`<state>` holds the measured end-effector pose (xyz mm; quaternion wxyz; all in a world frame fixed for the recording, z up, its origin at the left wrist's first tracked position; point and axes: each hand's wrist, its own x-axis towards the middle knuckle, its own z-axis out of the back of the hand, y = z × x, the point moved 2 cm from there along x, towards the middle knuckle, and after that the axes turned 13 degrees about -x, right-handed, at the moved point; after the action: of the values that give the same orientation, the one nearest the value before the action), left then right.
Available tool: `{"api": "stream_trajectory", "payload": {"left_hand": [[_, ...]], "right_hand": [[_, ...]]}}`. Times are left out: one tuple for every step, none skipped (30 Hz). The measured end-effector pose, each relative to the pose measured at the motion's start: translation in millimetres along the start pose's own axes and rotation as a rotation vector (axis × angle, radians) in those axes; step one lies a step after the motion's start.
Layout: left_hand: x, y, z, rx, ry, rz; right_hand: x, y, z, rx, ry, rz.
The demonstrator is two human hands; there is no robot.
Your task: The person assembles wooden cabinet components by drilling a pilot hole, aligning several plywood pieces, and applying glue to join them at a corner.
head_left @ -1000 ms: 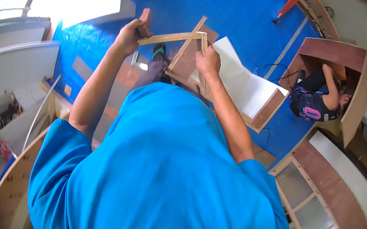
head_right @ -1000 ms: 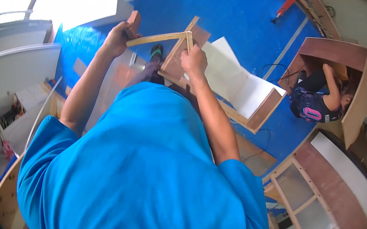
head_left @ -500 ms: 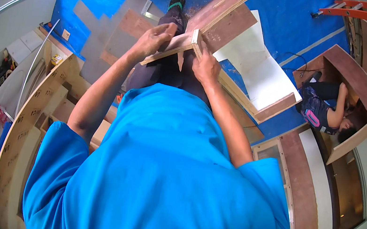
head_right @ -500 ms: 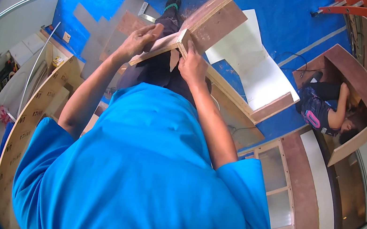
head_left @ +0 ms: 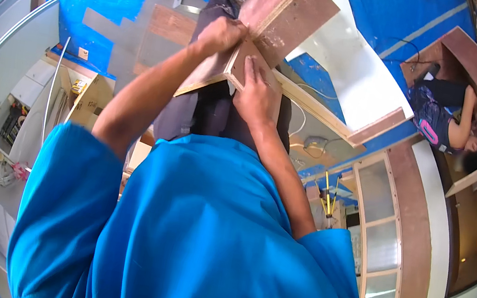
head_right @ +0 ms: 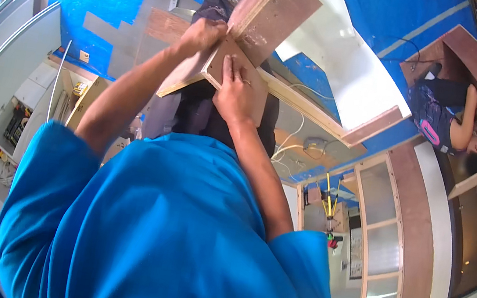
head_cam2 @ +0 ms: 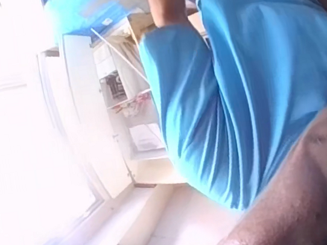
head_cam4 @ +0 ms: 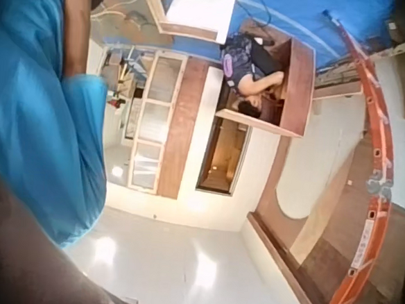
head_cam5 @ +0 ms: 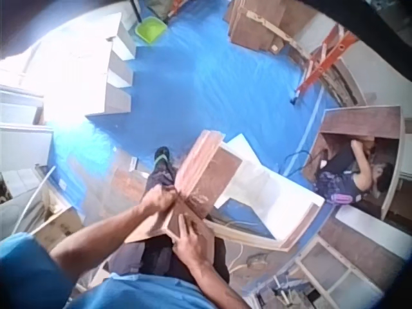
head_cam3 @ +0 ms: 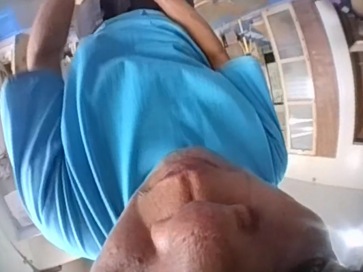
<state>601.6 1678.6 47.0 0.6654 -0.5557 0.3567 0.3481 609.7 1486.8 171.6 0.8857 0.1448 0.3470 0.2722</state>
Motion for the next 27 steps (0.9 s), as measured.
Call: {"api": "stream_trajectory", "payload": {"left_hand": [[13,-17,5,-0.123,0.089,0.033],[-2,-24,0,-0.088,0.103,0.025],[-17,-47,2,-0.049,0.117,0.01],[-53,-69,4,-0.186,0.108,0.119],[-90,-92,16,-0.122,0.094,0.036],[-124,-96,14,-0.076,0.033,-0.01],[-129,-98,12,-0.093,0.037,0.007],[-126,-100,12,-0.105,0.032,0.011],[-106,-105,8,-0.19,0.077,0.089],[-75,-107,5,-0.064,0.041,0.123],[-36,-68,-1,-0.037,-0.002,0.029],[-5,-35,-4,-0.035,-0.028,0.04],[11,-12,-1,-0.037,0.074,-0.012],[-4,-18,-8,-0.07,0.068,-0.041],[-19,-40,-4,-0.093,0.046,-0.099],[-54,-68,0,-0.036,0.015,-0.076],[-97,-102,9,-0.043,0.029,0.098],[-127,-109,15,-0.181,0.089,0.239],[-138,-103,15,-0.099,0.046,0.098],[-123,-101,10,-0.136,0.035,0.114],[-106,-101,6,-0.173,0.016,0.125],[-53,-60,-6,-0.008,0.04,-0.011],[-5,-13,-11,0.151,0.019,-0.136],[17,-25,-4,0.087,0.004,-0.018],[22,-31,-8,0.021,0.009,0.121],[1,-28,-11,0.031,0.071,0.017],[-36,-62,-6,-0.02,0.069,0.068]], "right_hand": [[8,-7,-1,0.014,-0.018,-0.015],[13,-16,0,0.008,-0.03,-0.03],[17,-23,0,0.03,-0.044,-0.033],[6,-24,0,0.06,-0.03,-0.036],[8,-20,7,0.086,-0.009,-0.062],[7,-23,7,0.075,-0.028,-0.04],[4,-24,5,0.065,-0.045,-0.028],[5,-26,1,0.067,-0.048,-0.037],[1,-25,0,0.085,-0.053,-0.021],[8,-28,0,0.092,-0.076,-0.003],[15,-25,1,0.087,-0.082,0.012],[14,-21,2,0.112,-0.084,0.007],[7,-17,2,0.143,-0.079,-0.009],[9,-24,6,0.153,-0.051,-0.014],[16,-31,11,0.145,-0.079,-0.021],[18,-33,14,0.095,-0.07,-0.029],[10,-32,12,0.057,-0.031,-0.046],[9,-31,13,0.034,-0.008,-0.05],[10,-30,13,0.033,-0.006,-0.049],[7,-27,13,0.036,0.0,-0.06],[8,-28,12,0.038,0.002,-0.069],[6,-30,0,0.056,-0.063,-0.008],[5,-20,3,0.126,-0.041,-0.022],[11,-24,10,0.163,-0.029,-0.039],[16,-28,17,0.2,-0.017,-0.05],[8,-30,15,0.106,-0.025,-0.014],[5,-35,8,0.015,-0.055,-0.009]]}}
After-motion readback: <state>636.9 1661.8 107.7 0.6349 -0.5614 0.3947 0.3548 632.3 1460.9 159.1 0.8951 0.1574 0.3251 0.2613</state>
